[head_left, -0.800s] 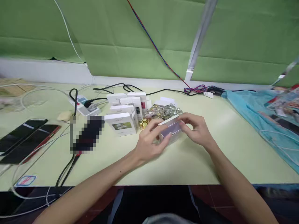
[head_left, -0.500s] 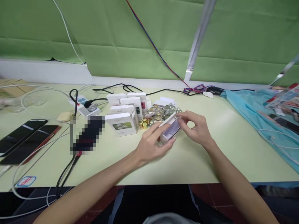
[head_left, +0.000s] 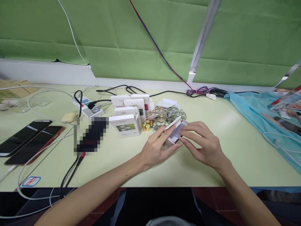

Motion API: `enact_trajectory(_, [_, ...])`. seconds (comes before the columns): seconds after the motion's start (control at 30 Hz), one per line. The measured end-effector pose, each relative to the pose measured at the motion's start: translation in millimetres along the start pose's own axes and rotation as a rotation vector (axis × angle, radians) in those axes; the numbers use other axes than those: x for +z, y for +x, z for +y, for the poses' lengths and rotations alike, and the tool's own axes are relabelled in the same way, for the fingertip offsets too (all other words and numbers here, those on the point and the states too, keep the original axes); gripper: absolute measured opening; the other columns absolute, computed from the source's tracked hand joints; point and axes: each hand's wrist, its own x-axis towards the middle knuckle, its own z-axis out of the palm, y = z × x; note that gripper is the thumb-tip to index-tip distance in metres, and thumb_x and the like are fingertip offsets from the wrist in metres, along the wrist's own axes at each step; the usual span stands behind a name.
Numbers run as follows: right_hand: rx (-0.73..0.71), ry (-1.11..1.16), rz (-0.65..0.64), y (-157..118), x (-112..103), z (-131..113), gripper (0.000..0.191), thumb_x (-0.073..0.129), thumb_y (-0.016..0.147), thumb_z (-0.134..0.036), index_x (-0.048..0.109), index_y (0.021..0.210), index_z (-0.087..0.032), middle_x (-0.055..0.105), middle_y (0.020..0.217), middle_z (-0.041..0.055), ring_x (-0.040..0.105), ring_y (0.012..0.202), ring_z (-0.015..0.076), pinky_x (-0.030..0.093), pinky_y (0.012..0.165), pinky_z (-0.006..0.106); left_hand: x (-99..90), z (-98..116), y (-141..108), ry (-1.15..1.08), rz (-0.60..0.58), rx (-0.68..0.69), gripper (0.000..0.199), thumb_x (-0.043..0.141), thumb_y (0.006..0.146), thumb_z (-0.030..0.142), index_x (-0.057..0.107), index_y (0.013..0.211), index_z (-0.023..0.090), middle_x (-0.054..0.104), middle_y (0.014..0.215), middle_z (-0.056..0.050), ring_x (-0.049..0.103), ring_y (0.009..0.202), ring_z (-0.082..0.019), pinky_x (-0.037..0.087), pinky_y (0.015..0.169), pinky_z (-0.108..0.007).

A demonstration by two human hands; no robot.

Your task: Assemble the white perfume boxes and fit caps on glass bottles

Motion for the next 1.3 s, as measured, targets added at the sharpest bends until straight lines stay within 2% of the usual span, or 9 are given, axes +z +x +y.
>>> enact_trajectory(0.2, [0.007, 0.016, -0.187, -2.0, -14.0, 5.3, 0.015, 0.067, 0.094, -0.010, 0.067, 0.105, -0.021, 0.074, 0.104, 0.0082, 0.057, 0.094, 0.0229, 0.051, 0.082, 0.041, 2.4, -0.7, -3.6, 0.094, 0.013, 0.142, 0.066, 0.075, 0.090, 0.031, 0.050, 0.147, 0.010, 0.069, 0.103, -0.013, 0.071, 0.086, -0.019, 0.064, 0.072, -0.028])
enact_trajectory(0.4, [0.023, 0.112, -0.276, -7.9, -23.8, 1.4, 0.014, 0.065, 0.095, -0.009, 0.068, 0.105, -0.018, 0.071, 0.101, 0.0094, 0.053, 0.087, 0.0197, 0.049, 0.076, 0.034, 2.9, 6.2, -3.1, 0.182, 0.035, 0.248, 0.064, 0.077, 0.087, 0.028, 0.053, 0.144, 0.011, 0.075, 0.095, -0.010, 0.072, 0.076, -0.018, 0.063, 0.066, -0.027])
enact_trajectory(0.63, [0.000, 0.138, -0.242, -16.9, -26.8, 0.9, 0.019, 0.061, 0.096, -0.004, 0.069, 0.108, -0.016, 0.072, 0.099, 0.0097, 0.053, 0.084, 0.0180, 0.048, 0.074, 0.032, 4.4, 6.3, -4.4, 0.130, 0.041, 0.270, 0.066, 0.079, 0.083, 0.025, 0.054, 0.142, 0.010, 0.075, 0.092, -0.009, 0.071, 0.073, -0.017, 0.062, 0.065, -0.028])
enact_trajectory(0.93, [0.017, 0.168, -0.210, -11.4, -26.6, 0.2, 0.014, 0.062, 0.097, -0.009, 0.070, 0.100, -0.019, 0.075, 0.092, 0.0067, 0.055, 0.077, 0.0174, 0.049, 0.069, 0.033, 3.0, 7.5, -2.6, 0.111, 0.029, 0.269, 0.063, 0.078, 0.083, 0.024, 0.056, 0.140, 0.010, 0.075, 0.094, -0.011, 0.071, 0.075, -0.018, 0.063, 0.066, -0.028])
enact_trajectory(1.3, [0.007, 0.177, -0.190, -9.5, -30.3, -2.2, 0.017, 0.065, 0.093, -0.003, 0.069, 0.102, -0.018, 0.075, 0.092, 0.0072, 0.055, 0.078, 0.0169, 0.050, 0.070, 0.033, 3.3, 8.0, -5.0, 0.126, 0.020, 0.259, 0.062, 0.078, 0.082, 0.024, 0.057, 0.139, 0.012, 0.076, 0.096, -0.010, 0.074, 0.078, -0.019, 0.064, 0.068, -0.029])
